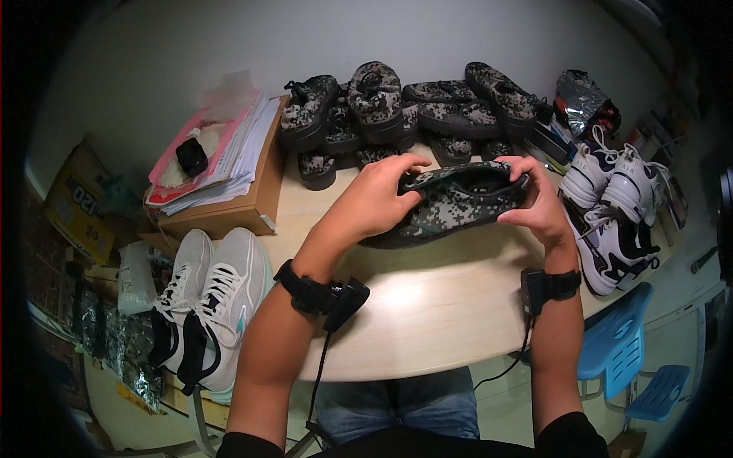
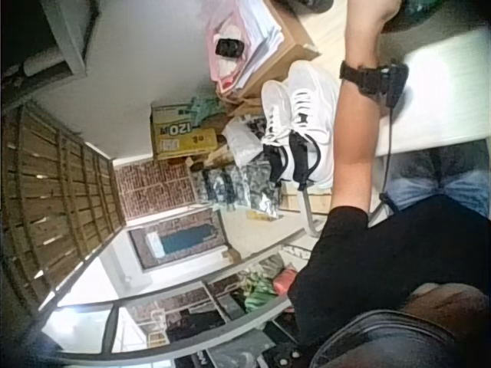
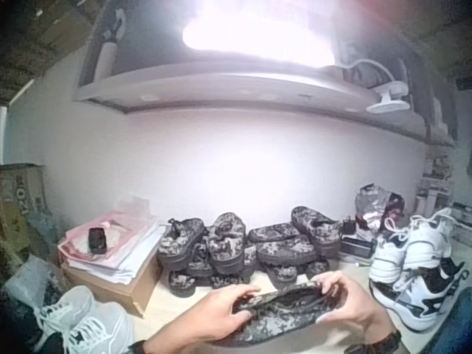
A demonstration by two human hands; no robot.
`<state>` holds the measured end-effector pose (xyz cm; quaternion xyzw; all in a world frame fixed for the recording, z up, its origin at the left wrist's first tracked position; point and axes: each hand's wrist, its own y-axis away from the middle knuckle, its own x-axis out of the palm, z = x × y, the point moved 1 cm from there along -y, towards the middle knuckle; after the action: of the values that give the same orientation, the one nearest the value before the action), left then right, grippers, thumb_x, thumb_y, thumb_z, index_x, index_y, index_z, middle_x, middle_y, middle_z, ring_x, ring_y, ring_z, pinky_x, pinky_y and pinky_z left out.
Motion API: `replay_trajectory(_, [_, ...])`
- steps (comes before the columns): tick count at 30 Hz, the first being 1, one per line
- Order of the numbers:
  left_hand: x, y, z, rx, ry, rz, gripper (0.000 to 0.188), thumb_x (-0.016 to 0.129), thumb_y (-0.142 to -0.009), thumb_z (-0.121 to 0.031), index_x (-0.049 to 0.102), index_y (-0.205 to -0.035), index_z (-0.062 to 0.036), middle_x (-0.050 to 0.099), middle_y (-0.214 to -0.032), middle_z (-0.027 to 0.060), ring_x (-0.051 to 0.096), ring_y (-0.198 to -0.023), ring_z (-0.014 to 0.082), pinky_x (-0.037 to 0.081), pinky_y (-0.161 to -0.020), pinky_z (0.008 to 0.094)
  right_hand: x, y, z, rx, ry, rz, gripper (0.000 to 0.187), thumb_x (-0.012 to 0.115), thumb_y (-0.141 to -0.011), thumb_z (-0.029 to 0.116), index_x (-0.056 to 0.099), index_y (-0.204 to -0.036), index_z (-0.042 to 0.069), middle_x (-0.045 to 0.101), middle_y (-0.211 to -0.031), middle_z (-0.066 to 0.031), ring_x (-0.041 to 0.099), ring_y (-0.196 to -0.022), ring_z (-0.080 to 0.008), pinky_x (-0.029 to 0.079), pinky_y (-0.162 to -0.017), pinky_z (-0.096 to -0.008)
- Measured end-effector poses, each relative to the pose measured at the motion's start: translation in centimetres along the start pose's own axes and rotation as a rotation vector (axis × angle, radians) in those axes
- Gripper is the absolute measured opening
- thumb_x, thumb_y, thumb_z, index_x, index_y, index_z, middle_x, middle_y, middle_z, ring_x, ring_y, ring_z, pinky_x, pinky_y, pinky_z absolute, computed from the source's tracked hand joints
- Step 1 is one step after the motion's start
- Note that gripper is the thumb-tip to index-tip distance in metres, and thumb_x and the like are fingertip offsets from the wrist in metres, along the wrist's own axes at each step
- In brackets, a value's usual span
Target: Attaching insoles and laces to camouflage-pattern shoes.
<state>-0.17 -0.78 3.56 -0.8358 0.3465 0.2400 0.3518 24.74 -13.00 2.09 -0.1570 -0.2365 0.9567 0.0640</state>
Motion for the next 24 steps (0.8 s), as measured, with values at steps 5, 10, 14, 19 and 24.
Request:
replay_trajectory(5, [-0.3, -0.5, -0.9, -0.07, 0.192, 0.027, 0.043, 0.065, -0.075, 0.0, 0.058, -0.117, -0.0044, 0.063, -0.111, 0.0146, 0.06, -0.102, 0.0287, 0.046, -0.09, 0.0348, 0.5, 0.2, 1.0, 0.022, -0.125, -0.004, 0.061, 0.084, -0.051, 0.003, 0.048, -0.1, 0.011, 0.049, -0.123, -0.01, 0.047, -0.113, -0.0192, 0.039, -0.096, -0.0308])
replay_trajectory(10, [0.6, 0.0, -1.4, 0.219, -0.173, 0.052, 0.044, 0.064, -0.085, -0.023, 0.056, -0.124, -0.004, 0.057, -0.123, 0.0184, 0.053, -0.114, 0.0346, 0.043, -0.097, 0.0377, 0.3, 0.1, 0.6, 0.018, -0.087, -0.04, 0.062, 0.084, -0.052, 0.001, 0.049, -0.102, 0.01, 0.05, -0.121, -0.0084, 0.048, -0.11, -0.0176, 0.041, -0.094, -0.0305])
replay_trajectory(14, [2.7, 0.7, -1.4, 0.237, -0.474, 0.039, 0.067, 0.059, -0.086, -0.047, 0.046, -0.133, -0.001, 0.04, -0.139, 0.025, 0.037, -0.129, 0.0388, 0.029, -0.108, 0.0443, 0.6, 0.0, 1.0, 0.043, -0.035, -0.121, 0.061, 0.082, -0.055, -0.002, 0.05, -0.105, 0.01, 0.051, -0.114, -0.0043, 0.051, -0.103, -0.0151, 0.042, -0.091, -0.0278])
replay_trajectory(19, [2.5, 0.3, -0.9, 0.331, -0.511, -0.046, 0.054, 0.066, -0.083, -0.031, 0.053, -0.125, -0.0017, 0.049, -0.134, 0.0183, 0.044, -0.126, 0.0323, 0.035, -0.105, 0.0438, 0.2, 0.1, 0.9, 0.109, -0.117, -0.211, 0.061, 0.08, -0.057, -0.004, 0.05, -0.108, 0.009, 0.051, -0.108, -0.0012, 0.051, -0.1, -0.0134, 0.042, -0.091, -0.027])
replay_trajectory(24, [2.0, 0.1, -0.8, 0.38, -0.35, -0.044, 0.038, 0.069, -0.08, -0.02, 0.061, -0.113, -0.0038, 0.06, -0.119, 0.0143, 0.054, -0.114, 0.0306, 0.04, -0.1, 0.0424, -1.8, 1.2, 1.6, 0.159, -0.207, -0.031, 0.069, 0.08, -0.056, -0.005, 0.047, -0.115, 0.008, 0.049, -0.114, -0.0033, 0.047, -0.108, -0.0145, 0.038, -0.096, -0.0275])
